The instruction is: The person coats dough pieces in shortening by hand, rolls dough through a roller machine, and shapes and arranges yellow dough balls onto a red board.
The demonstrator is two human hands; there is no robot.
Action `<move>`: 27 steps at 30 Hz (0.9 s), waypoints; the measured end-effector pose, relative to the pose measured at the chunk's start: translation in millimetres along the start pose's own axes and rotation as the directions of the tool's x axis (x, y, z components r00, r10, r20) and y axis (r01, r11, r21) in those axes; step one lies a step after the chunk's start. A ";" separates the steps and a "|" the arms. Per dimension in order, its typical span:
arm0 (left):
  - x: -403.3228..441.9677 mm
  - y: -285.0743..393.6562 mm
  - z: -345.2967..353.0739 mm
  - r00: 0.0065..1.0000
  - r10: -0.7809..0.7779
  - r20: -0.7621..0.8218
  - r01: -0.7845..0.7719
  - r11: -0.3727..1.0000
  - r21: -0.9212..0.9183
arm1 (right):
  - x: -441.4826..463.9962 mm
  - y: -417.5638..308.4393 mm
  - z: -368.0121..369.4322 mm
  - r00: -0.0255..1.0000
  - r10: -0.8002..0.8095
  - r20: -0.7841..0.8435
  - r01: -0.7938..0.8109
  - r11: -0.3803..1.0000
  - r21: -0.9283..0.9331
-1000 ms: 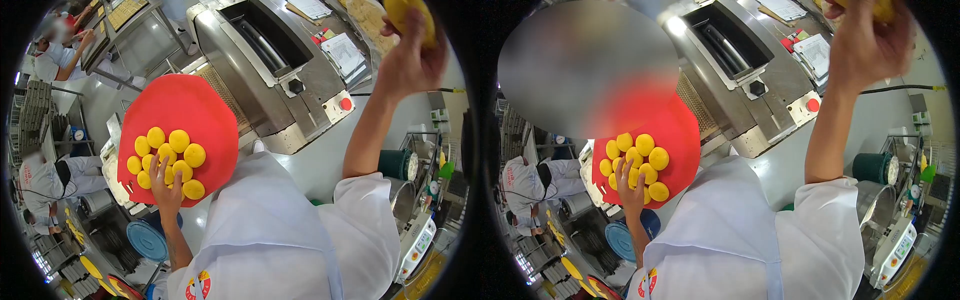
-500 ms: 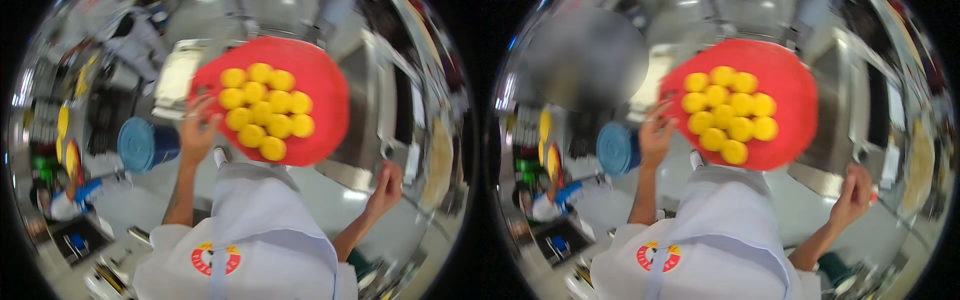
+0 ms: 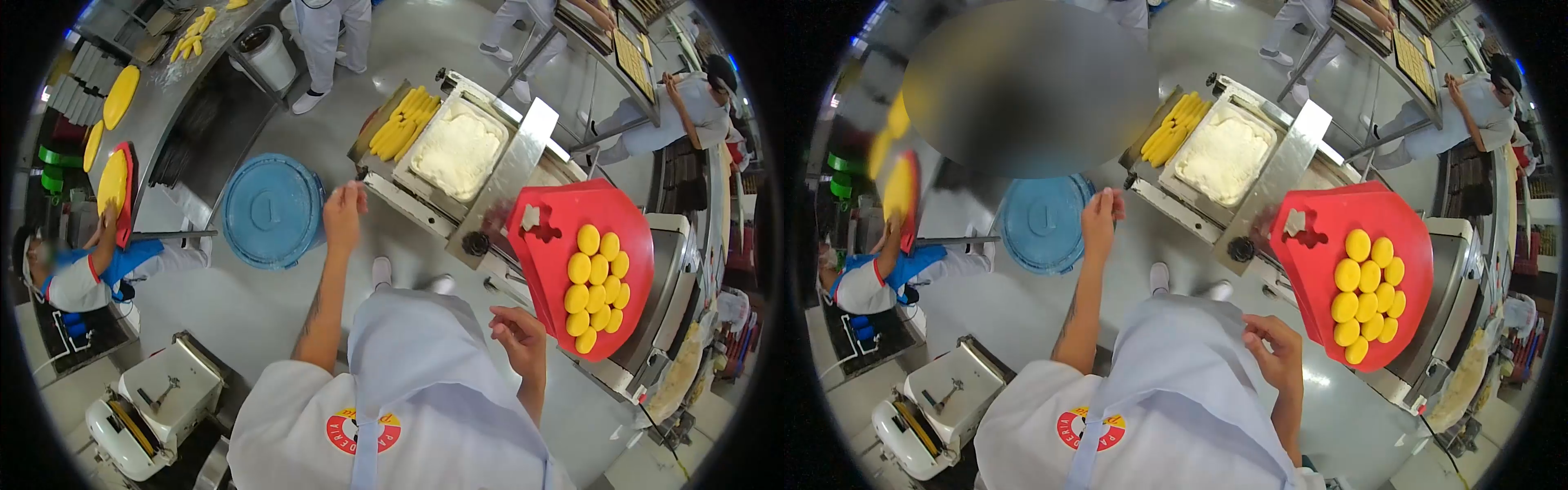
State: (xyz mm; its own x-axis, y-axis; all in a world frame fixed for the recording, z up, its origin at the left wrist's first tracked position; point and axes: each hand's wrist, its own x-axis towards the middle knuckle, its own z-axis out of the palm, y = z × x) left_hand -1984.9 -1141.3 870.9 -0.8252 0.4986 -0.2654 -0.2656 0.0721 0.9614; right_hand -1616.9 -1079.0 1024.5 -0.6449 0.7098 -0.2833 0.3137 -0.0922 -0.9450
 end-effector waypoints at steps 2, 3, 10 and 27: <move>70.3 -18.7 -15.6 0.998 0.052 0.021 -0.055 0.972 0.228 | 32.0 -7.1 24.8 0.998 0.037 0.052 -0.042 0.996 0.085; 100.9 -28.1 -15.9 0.996 0.075 0.037 -0.083 0.937 0.340 | 54.5 -5.8 39.8 0.996 0.039 0.082 -0.049 0.991 0.127; 294.7 -147.7 38.3 0.942 -0.146 0.302 -0.147 0.631 0.762 | 271.4 33.8 222.6 0.970 0.140 0.199 -0.209 0.899 0.385; 365.5 -238.4 80.4 0.859 -0.387 0.333 -0.018 0.629 0.777 | 577.4 243.6 277.0 0.391 0.726 -0.566 -0.588 0.670 0.453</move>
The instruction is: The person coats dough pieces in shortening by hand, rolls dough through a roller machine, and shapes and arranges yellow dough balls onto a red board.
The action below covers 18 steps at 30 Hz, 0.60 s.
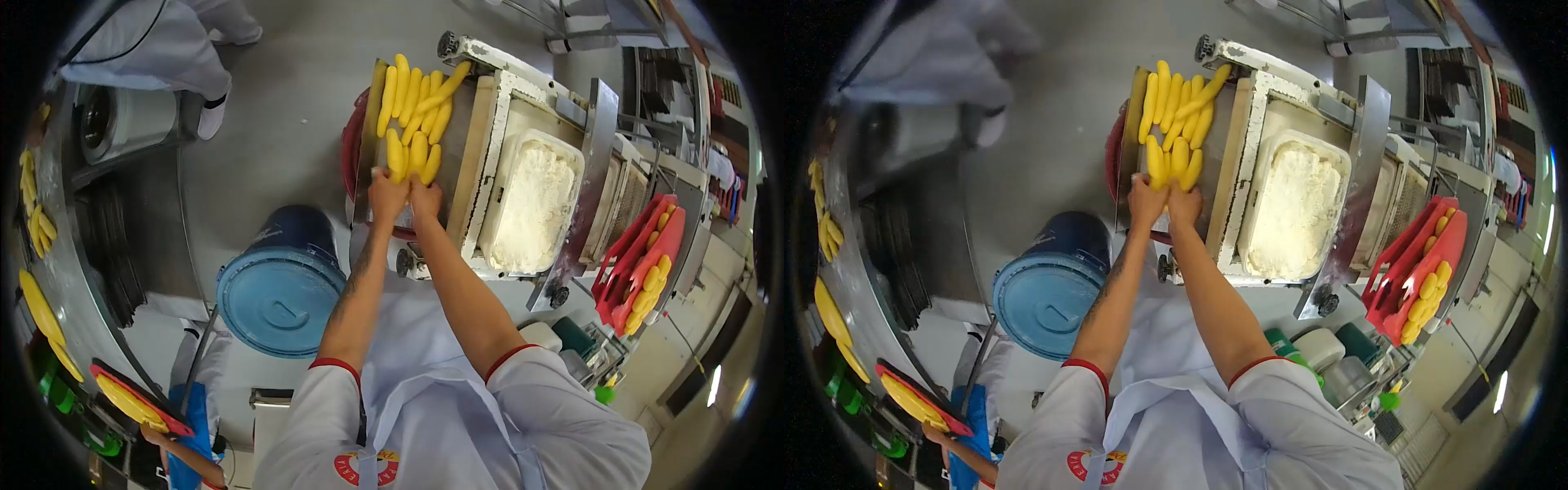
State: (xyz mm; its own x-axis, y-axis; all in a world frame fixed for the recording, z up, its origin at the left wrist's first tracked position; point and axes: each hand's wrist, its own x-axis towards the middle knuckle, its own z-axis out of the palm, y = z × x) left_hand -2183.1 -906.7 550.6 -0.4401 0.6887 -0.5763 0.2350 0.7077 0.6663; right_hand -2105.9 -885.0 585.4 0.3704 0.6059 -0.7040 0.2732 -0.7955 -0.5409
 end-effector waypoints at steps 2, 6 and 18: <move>14.8 -13.7 5.3 0.987 -0.067 0.147 0.116 0.926 -0.360 | -9.2 -5.9 6.1 0.993 -0.054 -0.102 0.056 0.998 0.016; 22.1 -2.1 -20.1 0.815 -0.182 0.550 0.499 0.702 -0.508 | -15.3 -4.0 12.0 0.892 -0.273 -0.361 0.231 0.961 -0.155; -33.3 34.6 -94.9 0.994 0.106 0.020 -0.105 0.993 -0.049 | -118.4 -62.7 -54.4 0.973 -0.230 0.034 0.213 0.940 0.265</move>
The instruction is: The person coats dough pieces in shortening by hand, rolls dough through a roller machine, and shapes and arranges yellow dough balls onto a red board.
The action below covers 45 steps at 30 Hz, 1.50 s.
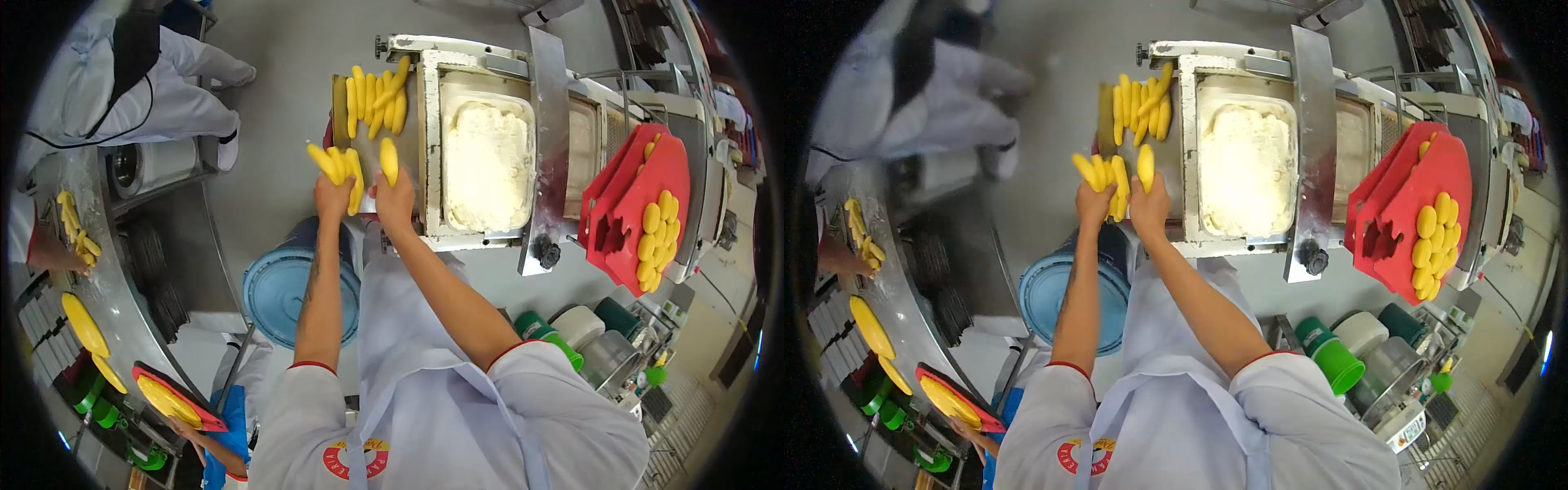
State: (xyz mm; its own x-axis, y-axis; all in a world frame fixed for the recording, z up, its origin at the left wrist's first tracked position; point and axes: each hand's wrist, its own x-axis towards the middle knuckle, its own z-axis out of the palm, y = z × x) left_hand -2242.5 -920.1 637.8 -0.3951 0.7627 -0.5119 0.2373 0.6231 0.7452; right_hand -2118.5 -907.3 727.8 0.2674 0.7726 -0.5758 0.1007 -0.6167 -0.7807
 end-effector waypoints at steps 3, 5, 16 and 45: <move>-13.1 23.5 -5.3 0.994 0.067 0.087 -0.049 0.980 -0.192 | -14.3 -10.6 -39.8 0.981 -0.161 0.108 0.159 0.987 0.028; -8.8 18.2 -4.6 0.999 0.011 -0.042 -0.017 0.990 -0.141 | -25.8 -28.9 -94.0 0.978 -0.130 0.163 0.104 0.982 0.159; -144.5 252.0 -7.4 0.905 0.425 -0.013 -0.379 0.820 0.429 | -40.7 -166.0 -295.5 0.317 -0.934 -0.163 0.774 0.354 -0.525; -210.3 168.7 -142.5 0.950 0.312 -0.018 -0.301 0.898 -0.320 | -100.0 -168.5 -209.1 0.792 -0.257 0.554 0.450 0.858 -0.246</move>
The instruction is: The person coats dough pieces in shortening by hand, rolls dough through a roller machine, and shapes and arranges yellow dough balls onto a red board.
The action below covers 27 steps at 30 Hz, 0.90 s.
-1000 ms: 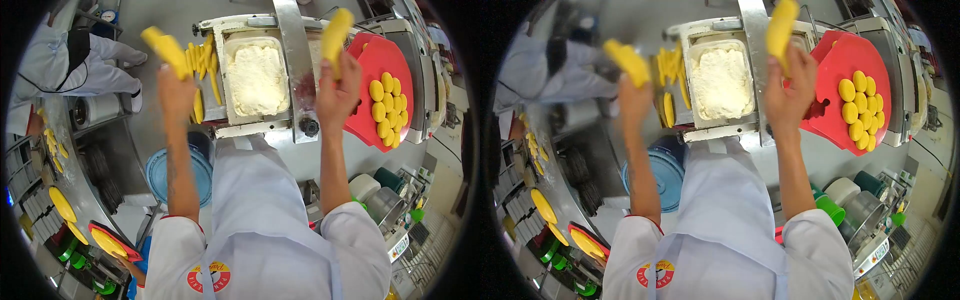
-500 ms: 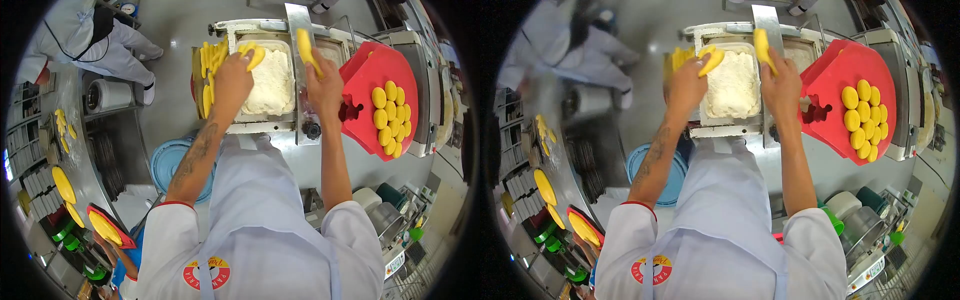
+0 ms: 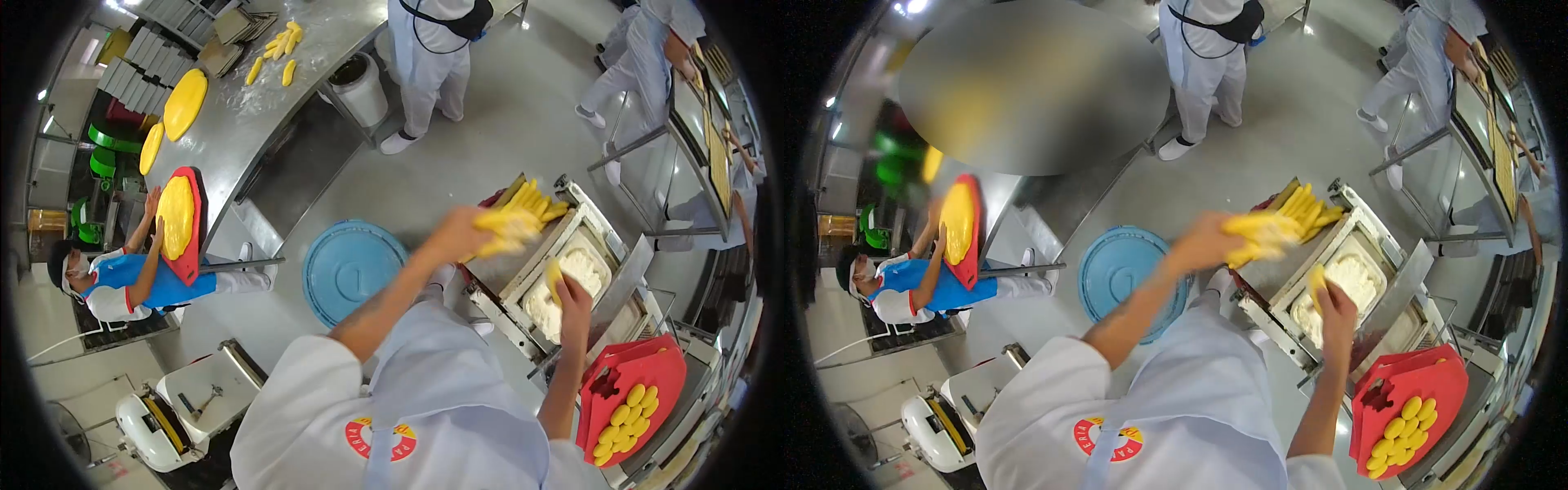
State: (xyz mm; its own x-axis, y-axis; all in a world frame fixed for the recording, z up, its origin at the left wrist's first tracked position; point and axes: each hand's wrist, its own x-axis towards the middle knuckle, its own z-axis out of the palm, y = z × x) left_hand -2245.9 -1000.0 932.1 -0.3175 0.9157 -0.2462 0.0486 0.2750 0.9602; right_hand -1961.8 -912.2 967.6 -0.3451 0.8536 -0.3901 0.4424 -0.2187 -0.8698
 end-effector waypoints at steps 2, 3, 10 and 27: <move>-21.1 52.0 -95.3 0.943 0.006 -0.333 0.099 0.950 0.297 | 54.0 -33.0 72.7 0.974 -0.176 0.143 0.182 0.983 -0.028; -2.8 20.4 -146.1 0.793 0.103 -0.600 0.290 0.802 0.521 | 85.1 -58.4 130.2 0.907 -0.339 0.250 0.297 0.936 0.191; 23.9 29.2 -380.3 0.809 0.205 -0.551 0.261 0.715 0.649 | 102.4 -143.1 359.6 0.762 -0.587 0.274 0.593 0.802 0.070; 281.5 -255.1 149.9 0.958 -0.264 -0.109 0.281 0.805 0.523 | 335.0 172.8 184.8 0.532 0.328 -0.781 -0.441 0.895 0.075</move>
State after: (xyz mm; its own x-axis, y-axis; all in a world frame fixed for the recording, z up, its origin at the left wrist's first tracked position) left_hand -2205.7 -768.5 598.1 -0.4202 0.7734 -0.4746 0.4453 0.6315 0.6348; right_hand -2154.0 -751.3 630.8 0.6072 0.7519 -0.2568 0.4858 -0.6071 -0.6288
